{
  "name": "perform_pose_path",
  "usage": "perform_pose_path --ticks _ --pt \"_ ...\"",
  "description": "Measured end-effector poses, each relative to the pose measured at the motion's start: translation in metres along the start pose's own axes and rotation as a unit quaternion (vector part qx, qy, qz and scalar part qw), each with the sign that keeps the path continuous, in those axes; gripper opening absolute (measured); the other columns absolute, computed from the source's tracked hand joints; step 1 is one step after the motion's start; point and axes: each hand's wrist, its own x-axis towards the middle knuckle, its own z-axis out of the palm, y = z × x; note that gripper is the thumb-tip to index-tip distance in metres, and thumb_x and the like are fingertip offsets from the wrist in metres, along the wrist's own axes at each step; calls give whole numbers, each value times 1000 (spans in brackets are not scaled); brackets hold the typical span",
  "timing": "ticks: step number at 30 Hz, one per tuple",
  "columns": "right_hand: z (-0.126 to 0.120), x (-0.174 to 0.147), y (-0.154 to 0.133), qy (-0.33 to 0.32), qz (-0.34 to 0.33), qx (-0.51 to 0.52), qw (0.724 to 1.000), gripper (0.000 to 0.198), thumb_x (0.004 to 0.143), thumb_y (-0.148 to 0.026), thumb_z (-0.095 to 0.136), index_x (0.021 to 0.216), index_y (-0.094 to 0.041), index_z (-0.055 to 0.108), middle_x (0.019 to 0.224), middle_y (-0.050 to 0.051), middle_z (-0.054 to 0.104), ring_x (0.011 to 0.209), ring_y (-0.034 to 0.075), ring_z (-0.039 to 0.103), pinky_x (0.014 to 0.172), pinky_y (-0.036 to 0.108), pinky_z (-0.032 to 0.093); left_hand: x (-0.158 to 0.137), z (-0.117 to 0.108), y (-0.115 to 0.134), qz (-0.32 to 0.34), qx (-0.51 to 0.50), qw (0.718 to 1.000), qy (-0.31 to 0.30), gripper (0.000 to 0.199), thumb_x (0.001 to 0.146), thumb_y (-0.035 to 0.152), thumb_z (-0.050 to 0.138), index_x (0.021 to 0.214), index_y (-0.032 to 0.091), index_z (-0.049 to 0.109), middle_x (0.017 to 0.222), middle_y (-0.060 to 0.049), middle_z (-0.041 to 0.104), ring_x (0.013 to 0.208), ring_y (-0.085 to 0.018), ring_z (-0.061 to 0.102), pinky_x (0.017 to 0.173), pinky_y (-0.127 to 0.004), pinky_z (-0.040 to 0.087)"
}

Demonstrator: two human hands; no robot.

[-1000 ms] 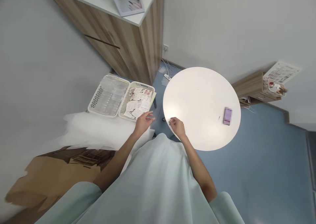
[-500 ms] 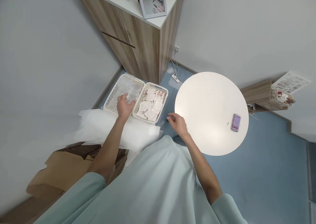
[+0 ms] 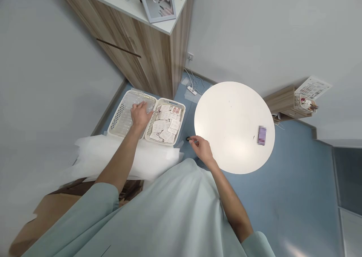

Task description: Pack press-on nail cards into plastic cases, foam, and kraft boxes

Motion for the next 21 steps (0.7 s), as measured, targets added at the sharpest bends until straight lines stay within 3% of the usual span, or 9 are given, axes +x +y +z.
perform_pose_path --ticks 3,8,16,21 --pt "-4 -3 1 8 5 12 1000 30 98 -46 60 116 -27 75 106 4 79 78 19 71 77 33 57 1 -2 1 16 36 999 -33 46 91 25 64 135 12 64 140 -20 67 133 -41 47 117 -55 34" --pt "-6 -6 8 11 7 23 1000 30 98 -46 60 116 -27 75 107 4 79 79 19 71 76 33 56 -16 -8 2 9 50 998 -26 45 92 29 63 133 10 66 129 -24 69 129 -45 48 111 -60 36" --pt "-4 0 17 -2 -13 6 1000 29 98 -45 60 116 -28 75 101 3 80 81 20 73 81 34 56 -58 -14 -3 -1 64 998 -20 51 91 30 64 139 12 64 135 -26 68 134 -47 49 112 -63 37" --pt "-5 2 21 -15 -26 -1 1000 28 98 -43 61 117 -29 76 101 4 81 84 22 74 81 35 56 -82 -14 -10 -46 84 995 0 55 92 33 61 142 10 62 132 -26 65 134 -44 54 112 -56 42"
